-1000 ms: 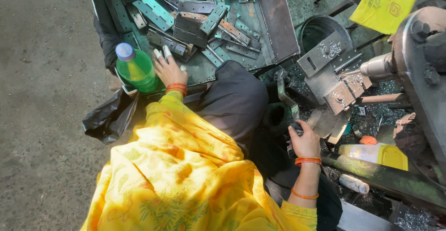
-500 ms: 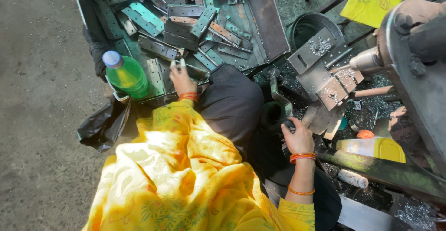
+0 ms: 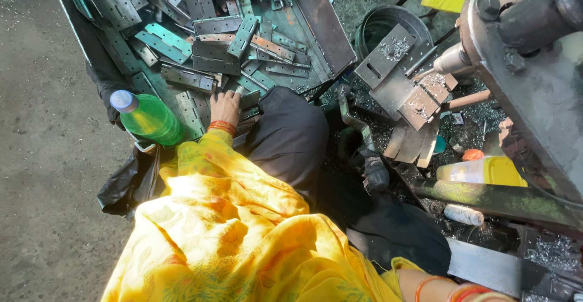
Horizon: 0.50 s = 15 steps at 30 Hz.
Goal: The person operates a manual punching machine to process metal hinge components. They pick up a hinge from a pile, place it under the press, pull the lever to punch a hole, and then move the processed piece aside. This cycle is repeated continuously throughout the clip.
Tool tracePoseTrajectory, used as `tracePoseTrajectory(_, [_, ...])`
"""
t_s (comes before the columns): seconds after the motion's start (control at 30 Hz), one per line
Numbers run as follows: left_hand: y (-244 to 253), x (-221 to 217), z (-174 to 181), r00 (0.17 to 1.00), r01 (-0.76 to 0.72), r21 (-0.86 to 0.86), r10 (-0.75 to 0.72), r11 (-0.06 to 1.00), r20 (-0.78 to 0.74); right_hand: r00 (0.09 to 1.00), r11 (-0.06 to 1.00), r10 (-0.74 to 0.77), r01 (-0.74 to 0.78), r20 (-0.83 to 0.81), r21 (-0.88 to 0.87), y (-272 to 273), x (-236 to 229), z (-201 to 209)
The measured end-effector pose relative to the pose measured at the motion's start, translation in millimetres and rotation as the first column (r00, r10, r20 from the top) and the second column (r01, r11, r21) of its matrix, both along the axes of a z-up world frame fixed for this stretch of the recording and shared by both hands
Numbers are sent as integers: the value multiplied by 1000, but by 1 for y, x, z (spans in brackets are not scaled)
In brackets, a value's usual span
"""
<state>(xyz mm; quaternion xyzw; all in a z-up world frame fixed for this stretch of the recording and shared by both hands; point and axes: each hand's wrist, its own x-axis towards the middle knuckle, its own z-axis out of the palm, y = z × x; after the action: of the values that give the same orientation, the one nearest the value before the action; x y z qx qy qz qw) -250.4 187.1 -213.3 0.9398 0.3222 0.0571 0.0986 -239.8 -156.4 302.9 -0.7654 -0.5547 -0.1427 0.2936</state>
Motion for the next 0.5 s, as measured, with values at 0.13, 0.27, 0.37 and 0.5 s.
tracePoseTrajectory(0.13, [4, -23, 5, 930, -228, 6, 216, 974, 296, 1000, 1000, -5, 5, -15, 29, 1, -14, 3])
tracePoseTrajectory(0.27, [24, -35, 1, 772, -547, -58, 529, 835, 352, 986, 989, -127, 117, -110, -89, 0, 16, -81])
tracePoseTrajectory(0.37, [43, -40, -6, 730, -607, -140, 618, 782, 292, 960, 971, -227, 210, -161, -118, -19, 54, -143])
tracePoseTrajectory(0.5, [49, -43, -8, 766, -576, -55, 562, 816, 313, 935, 935, -321, 287, -150, -208, -34, 92, -199])
